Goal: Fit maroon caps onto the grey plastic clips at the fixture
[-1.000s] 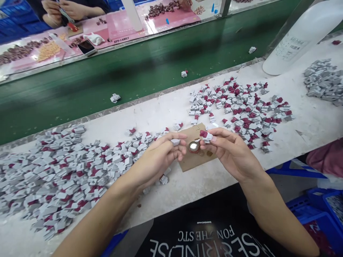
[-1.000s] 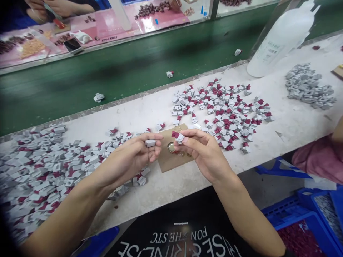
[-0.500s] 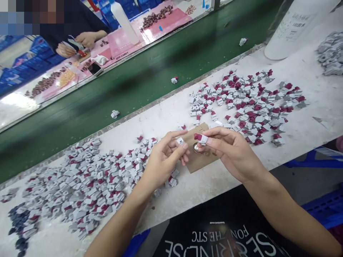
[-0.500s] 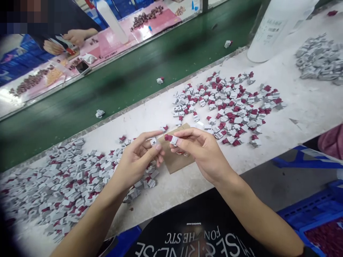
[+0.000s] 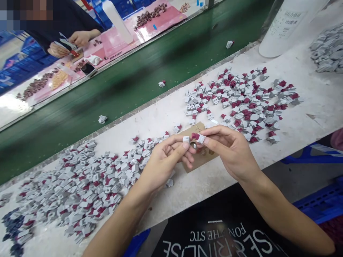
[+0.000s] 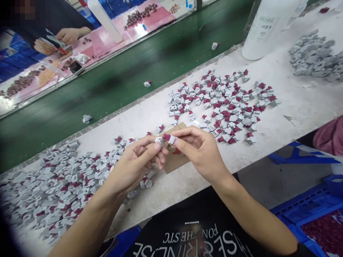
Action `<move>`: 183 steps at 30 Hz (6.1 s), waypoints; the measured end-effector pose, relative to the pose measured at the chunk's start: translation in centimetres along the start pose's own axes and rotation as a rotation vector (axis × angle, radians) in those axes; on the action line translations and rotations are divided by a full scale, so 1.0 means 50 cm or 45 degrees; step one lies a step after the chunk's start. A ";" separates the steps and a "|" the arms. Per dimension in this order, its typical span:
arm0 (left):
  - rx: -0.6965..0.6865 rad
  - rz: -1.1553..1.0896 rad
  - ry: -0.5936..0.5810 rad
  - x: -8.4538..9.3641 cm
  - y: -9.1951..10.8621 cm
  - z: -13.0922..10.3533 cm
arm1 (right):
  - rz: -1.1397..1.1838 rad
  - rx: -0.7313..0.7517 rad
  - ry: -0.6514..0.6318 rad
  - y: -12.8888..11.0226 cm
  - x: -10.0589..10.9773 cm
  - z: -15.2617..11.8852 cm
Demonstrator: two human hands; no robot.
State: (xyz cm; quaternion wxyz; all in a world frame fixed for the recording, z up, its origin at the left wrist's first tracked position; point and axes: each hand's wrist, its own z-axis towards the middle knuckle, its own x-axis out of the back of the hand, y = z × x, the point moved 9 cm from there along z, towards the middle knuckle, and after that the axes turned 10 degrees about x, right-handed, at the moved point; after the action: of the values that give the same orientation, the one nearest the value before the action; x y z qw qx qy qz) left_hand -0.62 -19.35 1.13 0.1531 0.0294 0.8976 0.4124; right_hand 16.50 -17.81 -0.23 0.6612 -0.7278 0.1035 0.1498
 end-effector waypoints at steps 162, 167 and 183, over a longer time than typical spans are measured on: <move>-0.243 0.081 0.397 0.046 -0.054 -0.071 | -1.078 0.368 -0.368 -0.047 -0.021 -0.029; -0.244 0.030 0.360 0.035 -0.052 -0.058 | -0.944 0.307 -0.290 -0.049 -0.012 -0.024; -0.220 -0.051 0.297 0.005 -0.044 -0.032 | -0.407 0.013 -0.194 -0.032 -0.007 -0.017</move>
State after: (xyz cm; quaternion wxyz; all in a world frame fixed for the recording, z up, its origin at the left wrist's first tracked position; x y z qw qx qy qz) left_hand -1.20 -21.93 0.40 0.0579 -0.0500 0.8708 0.4857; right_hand 16.82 -18.51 1.45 0.6862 -0.7182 -0.0632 0.0968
